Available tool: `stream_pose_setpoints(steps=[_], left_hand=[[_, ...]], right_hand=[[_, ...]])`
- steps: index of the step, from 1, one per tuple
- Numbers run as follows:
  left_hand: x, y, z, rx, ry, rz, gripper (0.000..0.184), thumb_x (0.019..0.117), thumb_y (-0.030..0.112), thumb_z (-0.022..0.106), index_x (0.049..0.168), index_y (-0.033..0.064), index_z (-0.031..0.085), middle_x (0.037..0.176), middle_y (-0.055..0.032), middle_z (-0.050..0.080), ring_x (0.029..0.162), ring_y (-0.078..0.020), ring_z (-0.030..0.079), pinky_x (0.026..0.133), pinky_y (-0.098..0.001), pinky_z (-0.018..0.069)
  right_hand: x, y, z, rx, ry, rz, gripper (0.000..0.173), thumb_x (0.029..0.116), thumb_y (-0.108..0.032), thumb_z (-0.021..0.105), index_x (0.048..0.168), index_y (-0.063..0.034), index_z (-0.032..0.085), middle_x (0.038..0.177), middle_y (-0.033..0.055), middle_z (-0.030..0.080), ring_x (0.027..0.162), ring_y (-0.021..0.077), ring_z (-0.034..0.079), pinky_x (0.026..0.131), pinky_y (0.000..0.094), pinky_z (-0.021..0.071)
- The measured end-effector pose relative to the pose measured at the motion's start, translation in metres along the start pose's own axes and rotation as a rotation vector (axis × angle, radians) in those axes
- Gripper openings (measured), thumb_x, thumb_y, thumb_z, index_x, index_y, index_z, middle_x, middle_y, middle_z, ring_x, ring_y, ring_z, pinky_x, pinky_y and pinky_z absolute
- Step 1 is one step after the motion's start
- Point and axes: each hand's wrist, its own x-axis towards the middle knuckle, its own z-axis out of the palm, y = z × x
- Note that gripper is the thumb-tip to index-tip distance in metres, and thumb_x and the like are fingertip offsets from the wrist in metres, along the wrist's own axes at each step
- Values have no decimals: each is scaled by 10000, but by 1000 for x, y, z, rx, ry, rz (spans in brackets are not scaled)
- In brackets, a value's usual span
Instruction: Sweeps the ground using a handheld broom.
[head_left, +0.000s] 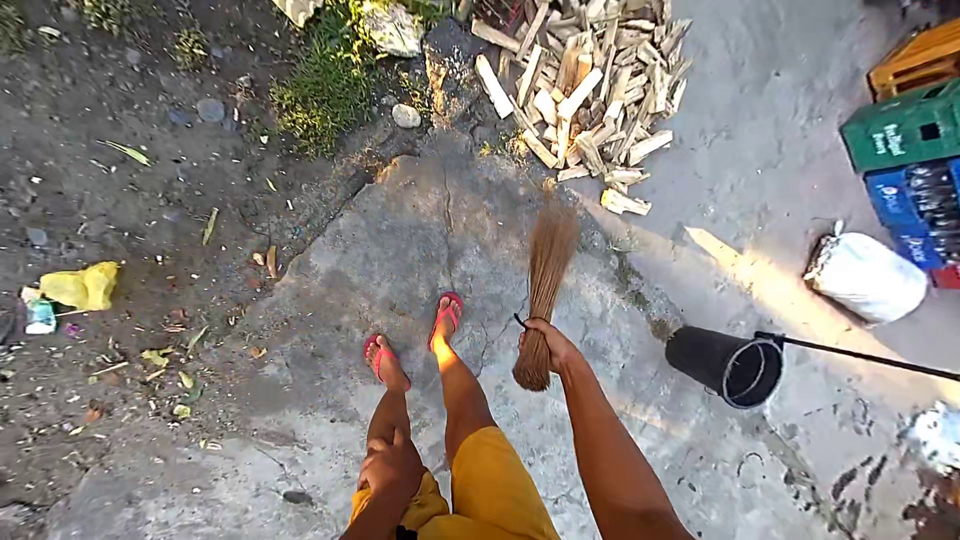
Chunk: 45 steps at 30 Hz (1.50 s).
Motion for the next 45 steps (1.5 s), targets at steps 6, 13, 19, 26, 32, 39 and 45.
stream_pose_setpoints(steps=[6,13,19,26,32,39,45], left_hand=[[10,44,-51,-96,34,-59,905,878,494,683,1638,262,249,1481,-332,428,1115,-510,621,840,-658,542],[-4,67,-141,-288,79,75,1029,841,635,693,1659,352,136,1575,-273,374,1243,-481,581,876,-630,557],[-37,59,-184,-459,80,74,1100,765,670,777,1646,380,186,1657,-293,196,1256,-529,548,904,-647,539],[-9,58,-185,-563,-39,27,946,896,459,724,1648,388,154,1649,-337,145,1236,-547,550,905,-633,535],[36,49,-195,-650,-65,40,750,950,420,643,1606,423,280,1614,-312,267,1190,-505,597,866,-619,557],[34,5,-259,-611,-33,-12,632,969,468,603,1562,373,406,1579,-291,341,1167,-525,593,841,-672,538],[54,-18,-252,-631,-151,81,586,1029,407,533,1580,398,332,1534,-285,417,1137,-475,644,835,-619,575]], right_hand=[[36,0,114,-891,-443,275,426,918,-229,674,1289,-40,581,1044,131,666,902,220,653,828,456,558],[-23,-138,82,-947,-792,192,554,862,-154,724,1348,-68,471,826,94,647,648,212,662,653,403,603],[7,-225,103,-511,-324,-65,350,999,-156,568,1308,-58,438,799,93,608,654,207,651,649,390,602],[37,-196,206,-968,-568,232,254,1000,-211,567,1216,-84,522,797,55,603,649,156,615,630,344,563],[-15,-265,153,-865,-438,-24,561,855,-146,676,1350,-56,426,798,106,644,632,223,674,620,400,617],[47,-389,200,-1647,622,-262,837,812,-324,816,1499,-33,437,1388,247,589,1309,394,564,1075,593,452],[23,-457,195,-1976,568,-258,832,811,-327,829,1520,-122,445,1341,265,615,1258,459,584,1024,677,449]])
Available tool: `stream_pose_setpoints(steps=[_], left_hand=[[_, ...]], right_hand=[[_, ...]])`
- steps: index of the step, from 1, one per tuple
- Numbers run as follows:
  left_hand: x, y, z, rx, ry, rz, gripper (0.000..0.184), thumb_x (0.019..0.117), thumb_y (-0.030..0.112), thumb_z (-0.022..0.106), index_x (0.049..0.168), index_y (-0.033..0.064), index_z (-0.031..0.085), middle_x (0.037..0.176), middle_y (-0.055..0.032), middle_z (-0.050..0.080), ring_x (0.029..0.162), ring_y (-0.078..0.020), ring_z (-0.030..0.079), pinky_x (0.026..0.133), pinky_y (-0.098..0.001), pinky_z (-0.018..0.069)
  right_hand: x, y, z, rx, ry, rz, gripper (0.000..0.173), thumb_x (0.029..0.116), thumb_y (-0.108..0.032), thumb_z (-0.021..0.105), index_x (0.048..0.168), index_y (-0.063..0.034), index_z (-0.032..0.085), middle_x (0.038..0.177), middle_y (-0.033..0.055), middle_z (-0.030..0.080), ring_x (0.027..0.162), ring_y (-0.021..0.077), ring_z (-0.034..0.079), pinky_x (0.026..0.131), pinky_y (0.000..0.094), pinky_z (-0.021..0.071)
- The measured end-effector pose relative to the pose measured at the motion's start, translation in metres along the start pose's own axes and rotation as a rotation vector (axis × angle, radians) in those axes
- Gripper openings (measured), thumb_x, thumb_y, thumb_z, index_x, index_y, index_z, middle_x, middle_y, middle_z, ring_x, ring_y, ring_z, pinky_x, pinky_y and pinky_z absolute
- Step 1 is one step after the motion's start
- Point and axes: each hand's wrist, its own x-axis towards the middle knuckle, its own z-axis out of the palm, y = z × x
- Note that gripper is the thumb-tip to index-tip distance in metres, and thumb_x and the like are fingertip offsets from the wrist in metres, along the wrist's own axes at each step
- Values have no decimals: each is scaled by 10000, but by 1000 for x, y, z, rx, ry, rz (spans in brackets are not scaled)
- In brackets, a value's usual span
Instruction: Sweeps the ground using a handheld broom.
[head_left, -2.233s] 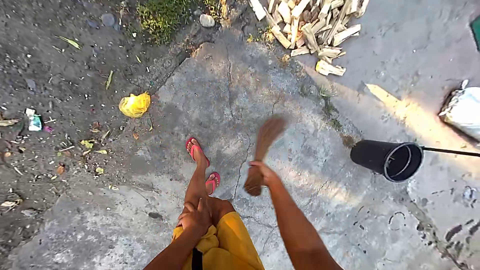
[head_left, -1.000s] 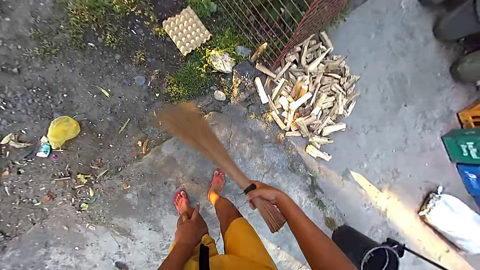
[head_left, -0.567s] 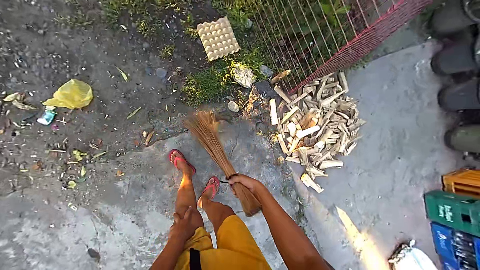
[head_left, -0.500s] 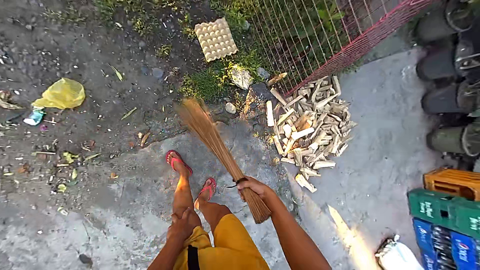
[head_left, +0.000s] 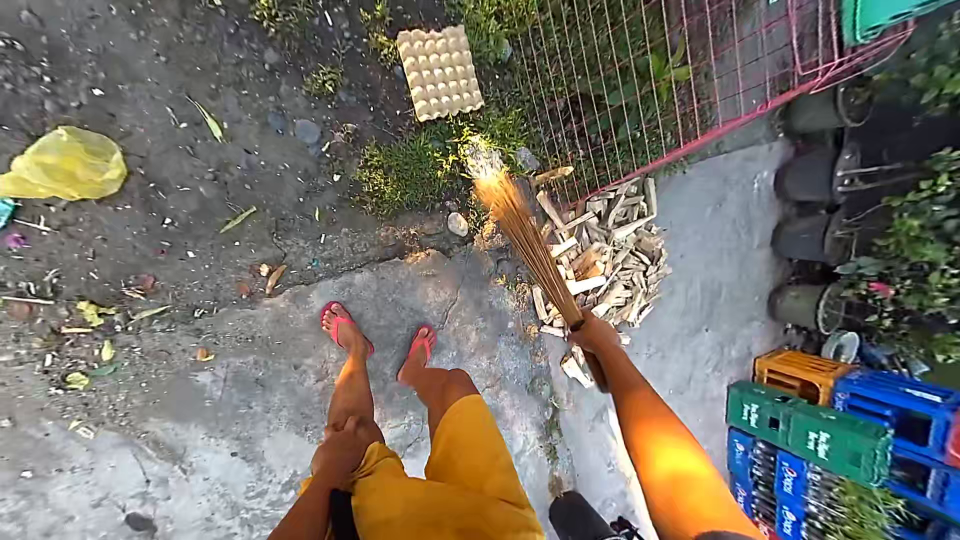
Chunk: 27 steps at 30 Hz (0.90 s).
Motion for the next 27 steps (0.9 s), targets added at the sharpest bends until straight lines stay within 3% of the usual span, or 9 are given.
stream_pose_setpoints(steps=[2,6,9,13,17,20,22,24,27], left_hand=[[3,12,-5,-15,4,-21,607,1009,418,563,1576,398,344,1542,-290,403,1140,-484,636,831,-632,568],[-3,41,-22,-96,18,-30,641,999,458,577,1589,362,347,1546,-300,399,1189,-500,606,879,-656,541],[-7,69,-37,-124,83,-83,670,967,445,614,1582,363,361,1554,-298,388,1150,-484,633,856,-638,558],[-13,109,-51,-132,144,-151,644,976,487,577,1572,329,390,1570,-294,361,1198,-502,598,876,-652,545],[-10,127,-53,-166,136,-172,645,992,475,560,1584,303,370,1573,-307,346,1223,-508,581,880,-651,543],[-7,139,-46,-187,128,-191,652,1000,461,558,1589,263,361,1558,-324,350,1236,-524,562,875,-660,539],[-7,148,-43,-180,116,-212,668,994,483,551,1592,258,354,1547,-324,367,1234,-522,564,872,-660,539],[-6,155,-42,-190,112,-234,696,979,514,562,1591,254,357,1545,-328,368,1252,-535,547,874,-682,528],[-8,170,-42,-192,113,-257,757,936,550,610,1585,240,372,1550,-327,363,1266,-550,527,867,-709,516]], right_hand=[[-18,19,-20,-46,15,15,832,797,-334,830,1520,-170,453,1299,259,642,1212,466,611,979,691,469],[-26,15,-63,19,-6,79,781,798,-318,846,1464,-95,505,1322,278,618,1248,464,585,1011,681,449],[-21,-64,-86,-52,-62,2,646,865,-318,770,1382,13,569,1376,284,584,1304,457,544,1059,662,425],[-26,-146,-88,-253,-124,-266,654,831,-274,779,1376,10,555,1333,269,605,1246,442,584,990,669,464],[-16,-91,-106,-311,-39,-394,737,806,-267,797,1473,-180,497,1251,253,660,1165,477,630,918,700,493],[-4,-43,-114,-306,-26,-302,752,792,-318,799,1476,-243,496,1260,225,668,1157,461,642,907,693,502],[0,-40,-116,-270,-25,-213,747,778,-334,802,1453,-195,514,1270,215,666,1174,435,642,923,671,506],[-6,-71,-117,-247,-45,-147,725,809,-306,779,1444,-86,508,1337,229,626,1235,425,610,975,648,494],[-15,-125,-107,-316,-100,-265,663,826,-279,769,1375,25,556,1364,258,595,1267,427,579,1008,645,473]])
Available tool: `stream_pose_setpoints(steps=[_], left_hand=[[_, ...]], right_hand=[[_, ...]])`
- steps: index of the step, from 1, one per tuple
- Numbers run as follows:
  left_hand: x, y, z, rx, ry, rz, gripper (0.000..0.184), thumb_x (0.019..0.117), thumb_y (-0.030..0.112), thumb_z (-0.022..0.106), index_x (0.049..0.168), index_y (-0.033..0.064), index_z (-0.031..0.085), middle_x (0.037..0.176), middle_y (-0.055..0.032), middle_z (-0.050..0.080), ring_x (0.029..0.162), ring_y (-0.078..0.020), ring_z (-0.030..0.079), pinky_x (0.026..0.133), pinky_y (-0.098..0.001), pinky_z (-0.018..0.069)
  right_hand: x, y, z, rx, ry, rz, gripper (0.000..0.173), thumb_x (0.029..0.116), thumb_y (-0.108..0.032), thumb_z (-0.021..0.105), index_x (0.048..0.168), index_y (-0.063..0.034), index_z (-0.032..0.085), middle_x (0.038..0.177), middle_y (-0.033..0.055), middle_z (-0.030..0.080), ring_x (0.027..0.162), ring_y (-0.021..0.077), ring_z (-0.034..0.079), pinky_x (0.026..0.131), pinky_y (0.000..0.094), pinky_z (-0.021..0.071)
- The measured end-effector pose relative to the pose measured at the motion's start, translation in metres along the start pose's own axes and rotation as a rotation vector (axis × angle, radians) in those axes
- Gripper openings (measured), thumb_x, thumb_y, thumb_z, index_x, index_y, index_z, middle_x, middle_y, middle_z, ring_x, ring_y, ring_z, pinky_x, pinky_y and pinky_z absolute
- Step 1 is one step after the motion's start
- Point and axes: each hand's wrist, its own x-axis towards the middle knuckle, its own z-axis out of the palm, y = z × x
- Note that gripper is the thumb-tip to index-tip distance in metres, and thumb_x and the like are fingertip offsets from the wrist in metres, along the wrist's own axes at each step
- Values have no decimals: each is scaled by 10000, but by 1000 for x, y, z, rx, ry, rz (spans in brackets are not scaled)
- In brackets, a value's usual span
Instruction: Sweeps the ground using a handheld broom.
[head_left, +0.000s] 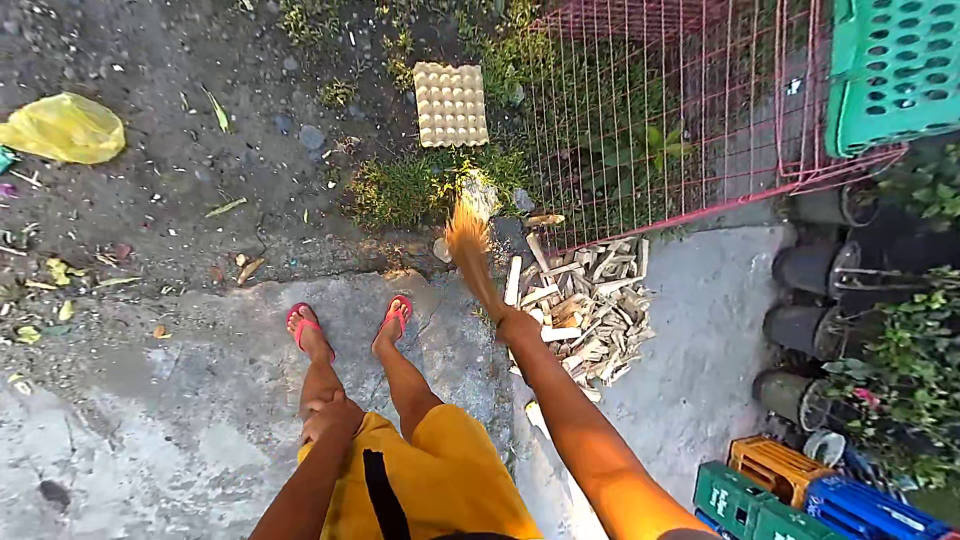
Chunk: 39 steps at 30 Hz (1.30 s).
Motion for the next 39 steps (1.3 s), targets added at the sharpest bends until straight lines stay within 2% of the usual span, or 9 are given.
stream_pose_setpoints(steps=[5,11,14,18,24,28,32,35,39], left_hand=[[-5,6,-6,-69,-29,34,714,970,510,578,1582,210,365,1544,-328,372,1299,-544,507,895,-712,507],[-11,-1,-3,-91,-111,142,676,1052,424,493,1626,148,266,1569,-311,368,1365,-542,450,977,-681,486],[-17,0,-6,-125,-94,139,720,1037,411,522,1642,163,220,1582,-305,353,1355,-529,474,966,-680,497],[-50,-18,-58,-292,-34,157,1040,958,460,667,1654,80,-6,1687,-254,160,1413,-504,429,1016,-624,504],[-31,-32,-60,-268,-129,213,957,1000,482,598,1633,-8,73,1689,-302,13,1494,-572,212,1116,-670,380],[-12,-18,-41,-385,-76,29,1042,909,490,676,1655,76,77,1592,-372,256,1325,-562,473,980,-695,470],[-6,-24,-59,-424,-84,-45,958,945,401,666,1657,107,97,1552,-402,305,1298,-578,493,987,-702,457],[14,-51,-69,-363,-103,-14,1022,928,505,652,1654,82,71,1532,-393,344,1280,-549,527,979,-676,484],[12,-75,-104,-363,-132,18,952,961,504,621,1650,77,122,1530,-356,389,1256,-512,566,964,-647,509]], right_hand=[[26,40,11,-14,37,-163,796,780,-339,816,1483,-153,494,1302,234,645,1211,438,618,969,669,490],[11,-26,60,635,-188,-79,660,820,-274,819,1355,10,558,1251,237,639,1158,349,631,998,548,505],[6,-70,68,392,-348,-219,631,806,-293,810,1300,30,585,1239,226,642,1152,336,630,991,548,499],[4,-30,49,390,-431,-443,729,778,-200,853,1395,-34,502,1191,225,645,976,337,684,880,535,567],[-19,-35,54,1041,-303,-218,605,879,-91,748,1386,4,433,1041,198,631,784,277,673,712,449,603],[-36,-154,82,1341,-363,-113,353,966,-201,645,1240,15,592,1013,177,660,873,261,651,782,476,564],[-62,-258,75,833,-866,-319,300,985,-217,613,1216,-35,555,873,77,617,709,160,620,684,348,563],[-62,-260,47,753,-967,-514,334,961,-190,641,1249,-70,521,823,63,613,666,165,630,640,352,581],[-59,-210,21,985,-712,-611,648,806,-121,745,1365,-40,427,852,107,661,668,215,673,648,397,612]])
